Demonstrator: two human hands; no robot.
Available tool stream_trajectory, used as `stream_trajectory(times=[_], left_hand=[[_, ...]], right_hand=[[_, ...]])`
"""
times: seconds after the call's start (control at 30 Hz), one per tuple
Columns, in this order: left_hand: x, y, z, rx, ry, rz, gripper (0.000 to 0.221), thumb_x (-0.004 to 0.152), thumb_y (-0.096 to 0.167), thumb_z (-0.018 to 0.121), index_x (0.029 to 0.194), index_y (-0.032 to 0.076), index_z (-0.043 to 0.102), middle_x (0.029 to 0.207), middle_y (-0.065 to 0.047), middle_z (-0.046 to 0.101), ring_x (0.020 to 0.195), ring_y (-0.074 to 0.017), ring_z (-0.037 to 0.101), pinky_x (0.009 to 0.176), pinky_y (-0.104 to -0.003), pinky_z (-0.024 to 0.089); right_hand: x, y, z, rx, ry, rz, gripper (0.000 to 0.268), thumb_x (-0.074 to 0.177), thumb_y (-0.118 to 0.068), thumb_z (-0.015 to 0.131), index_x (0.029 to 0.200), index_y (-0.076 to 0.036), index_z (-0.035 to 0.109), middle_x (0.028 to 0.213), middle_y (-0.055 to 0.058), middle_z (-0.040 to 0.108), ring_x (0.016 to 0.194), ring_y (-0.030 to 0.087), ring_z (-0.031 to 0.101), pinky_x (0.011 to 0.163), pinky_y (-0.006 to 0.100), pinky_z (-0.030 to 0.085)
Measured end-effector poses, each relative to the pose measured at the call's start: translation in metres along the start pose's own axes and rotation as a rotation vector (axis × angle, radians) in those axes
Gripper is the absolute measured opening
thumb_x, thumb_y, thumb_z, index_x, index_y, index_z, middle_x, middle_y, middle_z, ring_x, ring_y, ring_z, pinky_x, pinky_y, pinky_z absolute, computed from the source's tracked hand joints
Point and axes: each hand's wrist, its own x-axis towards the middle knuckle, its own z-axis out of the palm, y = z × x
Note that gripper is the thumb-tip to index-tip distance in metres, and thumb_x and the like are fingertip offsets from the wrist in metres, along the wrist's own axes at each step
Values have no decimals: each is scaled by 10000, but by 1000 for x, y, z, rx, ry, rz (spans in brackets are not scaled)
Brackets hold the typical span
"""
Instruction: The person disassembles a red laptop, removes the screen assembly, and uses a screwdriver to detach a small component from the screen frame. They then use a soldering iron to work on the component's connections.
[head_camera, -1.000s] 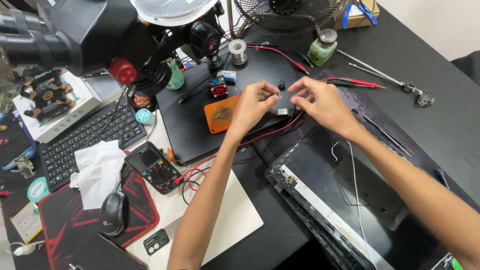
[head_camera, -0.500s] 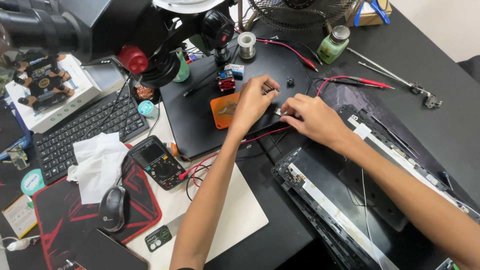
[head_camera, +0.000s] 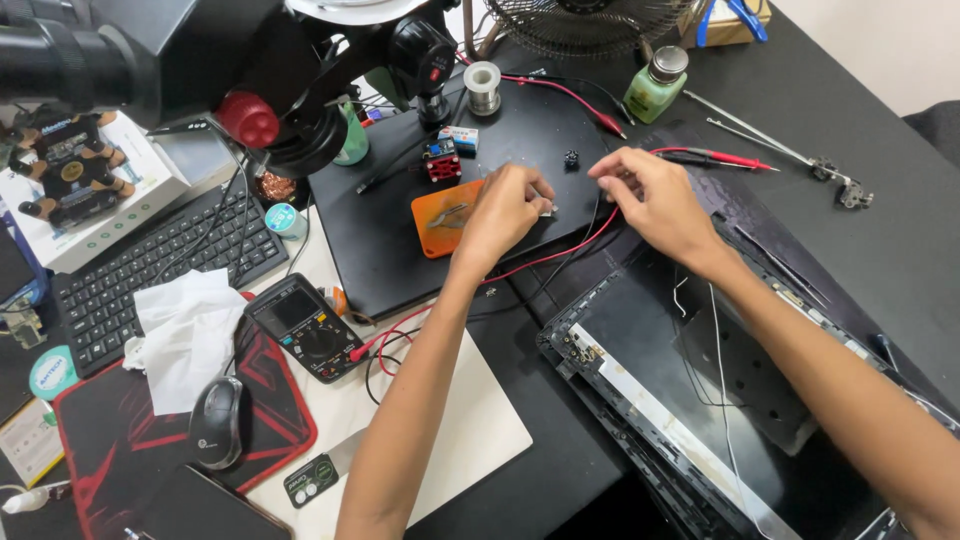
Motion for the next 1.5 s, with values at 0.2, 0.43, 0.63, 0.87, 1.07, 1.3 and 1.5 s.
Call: stream_trajectory(times=[0.2, 0.43, 0.63, 0.87, 1.07, 1.3, 1.5], left_hand=[[-7, -6, 0, 154, 23, 72, 313, 744, 113, 836, 1034, 74, 723, 1145, -185, 588, 1146, -366, 580, 968, -427, 459], [-7, -9, -5, 195, -121, 71, 484, 706, 27, 796, 1149, 91, 609, 1209, -156, 525, 1127, -367, 600, 944, -428, 486], [3, -33, -7, 184, -145, 172, 522, 687, -91, 701, 1173, 55, 575, 1199, -195, 516, 1148, -417, 570, 951, -454, 479], [5, -41, -9, 95, -182, 140, 440, 768, -128, 571, 1163, 65, 593, 1167, -157, 552, 1132, -307, 624, 919, -396, 528], [1, -22, -12, 85, -184, 138, 433, 722, -49, 722, 1118, 73, 596, 1104, -126, 565, 1069, -284, 623, 904, -391, 516], [2, -21, -2, 163, -99, 173, 226, 793, 7, 752, 991, 55, 654, 1041, -137, 614, 1018, -317, 628, 907, -436, 491], [11, -34, 3, 138, 47, 223, 69, 887, 5, 663, 944, 1, 701, 973, -190, 685, 951, -354, 680, 876, -444, 523]], right_hand=[[20, 7, 0, -131, 3, -27, 344, 891, -108, 760, 1204, -30, 641, 985, 110, 654, 753, 202, 681, 685, 333, 554], [48, 19, 22, -282, -18, -98, 339, 863, -155, 795, 1171, -65, 688, 967, 110, 681, 808, 246, 681, 798, 437, 465], [85, 41, 38, -314, 61, -134, 220, 893, -160, 796, 1077, -67, 718, 913, 86, 691, 826, 252, 669, 790, 431, 405], [110, 52, 45, -226, 82, -75, 240, 909, -152, 813, 1111, -64, 717, 847, 63, 691, 753, 187, 666, 747, 365, 453], [109, 51, 43, -103, 32, -58, 279, 893, -96, 797, 1153, -65, 700, 900, 58, 639, 745, 136, 660, 725, 302, 545], [98, 50, 33, -75, -32, -151, 422, 904, -57, 760, 1309, -98, 647, 1070, 105, 628, 908, 198, 665, 833, 341, 566], [84, 46, 16, -90, -87, -171, 369, 946, -33, 709, 1306, -54, 630, 1091, 118, 637, 978, 206, 690, 883, 353, 569]])
